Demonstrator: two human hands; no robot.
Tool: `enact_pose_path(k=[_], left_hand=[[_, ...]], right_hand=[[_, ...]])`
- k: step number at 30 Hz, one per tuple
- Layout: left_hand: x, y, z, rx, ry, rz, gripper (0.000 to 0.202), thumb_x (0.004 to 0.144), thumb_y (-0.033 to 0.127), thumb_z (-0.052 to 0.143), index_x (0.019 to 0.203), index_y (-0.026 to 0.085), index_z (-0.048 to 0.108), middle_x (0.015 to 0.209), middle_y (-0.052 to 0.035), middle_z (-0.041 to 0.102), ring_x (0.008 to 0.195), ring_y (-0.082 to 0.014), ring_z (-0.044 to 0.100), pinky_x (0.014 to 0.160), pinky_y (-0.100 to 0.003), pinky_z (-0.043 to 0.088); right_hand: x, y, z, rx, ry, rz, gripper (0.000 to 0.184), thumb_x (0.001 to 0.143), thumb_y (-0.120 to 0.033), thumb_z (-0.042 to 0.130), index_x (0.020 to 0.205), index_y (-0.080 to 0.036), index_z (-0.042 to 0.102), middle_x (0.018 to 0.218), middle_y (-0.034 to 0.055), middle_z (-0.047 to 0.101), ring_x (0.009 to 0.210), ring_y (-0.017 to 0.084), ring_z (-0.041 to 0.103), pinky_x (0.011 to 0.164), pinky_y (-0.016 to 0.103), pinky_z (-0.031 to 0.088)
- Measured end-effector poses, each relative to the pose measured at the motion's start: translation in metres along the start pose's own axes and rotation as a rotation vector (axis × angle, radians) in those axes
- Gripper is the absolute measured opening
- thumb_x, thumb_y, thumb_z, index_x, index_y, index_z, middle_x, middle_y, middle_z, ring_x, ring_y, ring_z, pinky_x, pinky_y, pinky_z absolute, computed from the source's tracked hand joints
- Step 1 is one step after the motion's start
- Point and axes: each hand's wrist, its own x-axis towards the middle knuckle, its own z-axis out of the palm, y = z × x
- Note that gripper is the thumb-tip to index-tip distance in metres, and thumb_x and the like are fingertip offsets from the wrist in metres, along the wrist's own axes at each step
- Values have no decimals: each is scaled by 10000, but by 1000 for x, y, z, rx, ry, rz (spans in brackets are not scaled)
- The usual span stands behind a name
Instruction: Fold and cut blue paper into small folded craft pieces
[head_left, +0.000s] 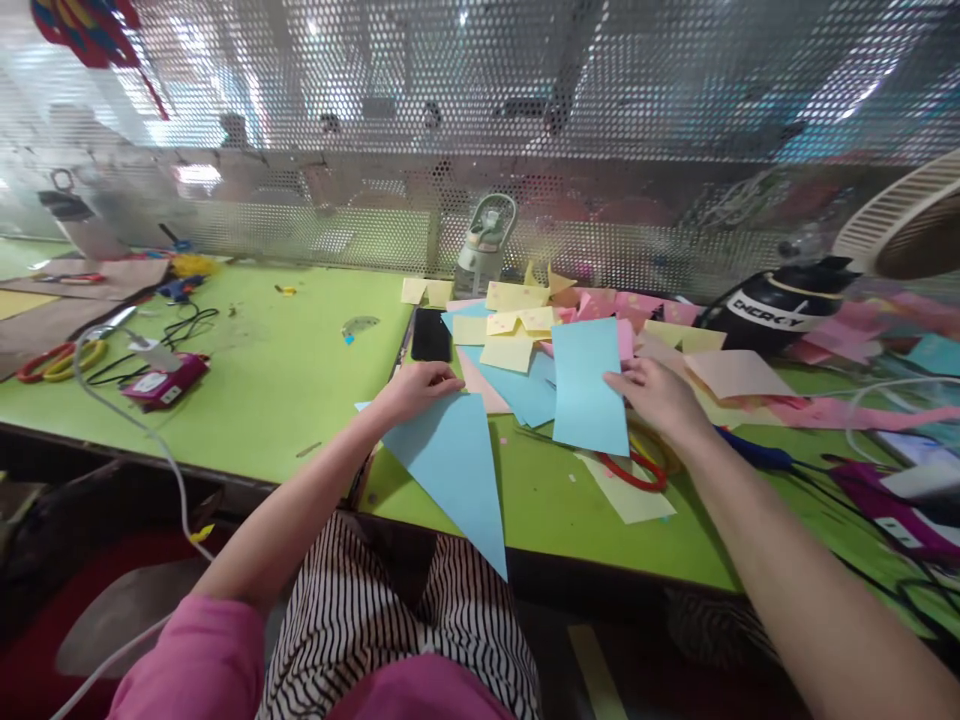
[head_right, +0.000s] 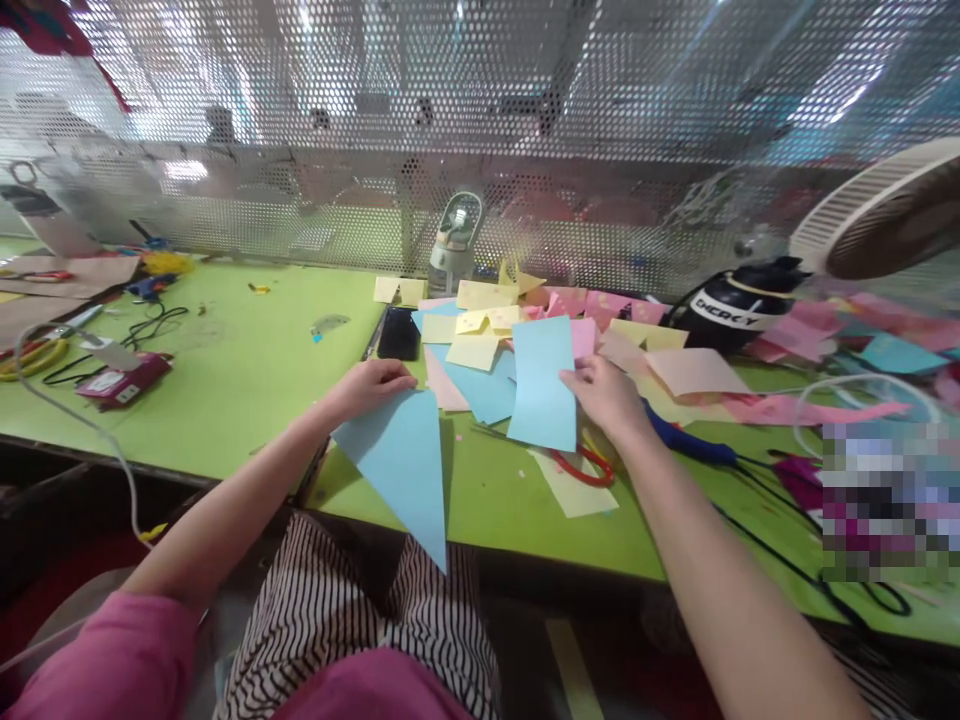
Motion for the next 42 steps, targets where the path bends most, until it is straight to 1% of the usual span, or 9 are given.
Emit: enact_pose_path(k=[4, 9, 11, 13, 18, 22, 25, 31, 42], left_hand=[[4, -3, 4, 28, 24, -39, 193, 869, 322, 563, 846, 170, 679, 686, 7, 630, 648, -131, 536, 599, -228, 357], [12, -9, 8, 97, 104, -108, 158, 900, 271, 546, 911, 177, 673, 830, -43, 694, 746, -168, 604, 665, -249, 414], [14, -10, 9, 126, 119, -130, 166, 914, 253, 530, 937, 167, 671, 851, -59, 698, 760, -182, 623, 687, -265, 440], [12, -9, 7, 154, 126, -131, 173, 923, 230, 520, 971, 153, 668, 867, -73, 695, 786, -194, 637, 722, -285, 467], [-34, 2, -5, 222, 154, 11, 191, 921, 207, 566, 1092, 173, 644, 1167, -98, 626, 1094, -211, 573, 976, -363, 429], [-93, 8, 4, 256, -34, 326, 281, 870, 394, 670, 1080, 209, 645, 1055, -38, 668, 966, -187, 608, 869, -323, 497], [-119, 5, 27, 458, 25, 378, 228, 902, 346, 634, 1083, 207, 631, 1014, -37, 676, 916, -215, 611, 810, -364, 509], [-120, 5, 54, 649, 116, 454, 62, 932, 206, 573, 918, 186, 631, 890, -19, 665, 742, -191, 582, 663, -334, 490], [-131, 6, 45, 481, 125, 458, 216, 1007, 178, 394, 1002, 160, 610, 956, -39, 685, 798, -183, 612, 691, -325, 505]], right_hand=[[-16, -19, -7, -66, 132, -118, 563, 891, -380, 521, 1290, 18, 500, 1296, 358, 523, 1221, 430, 490, 951, 544, 376], [-103, -61, 22, -8, -120, -519, 430, 864, -504, 594, 1221, -265, 603, 1220, 85, 665, 1106, 277, 617, 934, 448, 500], [-134, -71, 38, -80, -183, -785, 468, 898, -488, 556, 1288, -229, 567, 1300, 122, 624, 1148, 298, 598, 944, 487, 493], [-150, -74, 49, -133, -137, -881, 391, 944, -402, 510, 1256, -179, 588, 1254, 142, 653, 1091, 289, 630, 891, 465, 518], [-151, -63, 50, -134, -83, -954, 218, 949, -203, 512, 1105, -187, 663, 1062, 87, 742, 947, 236, 686, 859, 413, 517], [-150, -49, 38, -103, -22, -1040, 266, 916, -101, 524, 1123, -206, 654, 1069, 57, 746, 960, 208, 691, 928, 407, 490], [-154, -41, 32, -70, -28, -1009, 260, 919, -117, 535, 1144, -194, 640, 1079, 68, 743, 971, 205, 692, 953, 410, 475], [-164, -46, 33, -96, -22, -946, 219, 928, -140, 545, 1114, -197, 645, 1037, 60, 749, 919, 201, 687, 940, 425, 450], [-168, -63, 43, -28, -11, -842, 98, 927, -141, 557, 926, -176, 648, 879, 50, 725, 803, 180, 630, 821, 362, 439]])
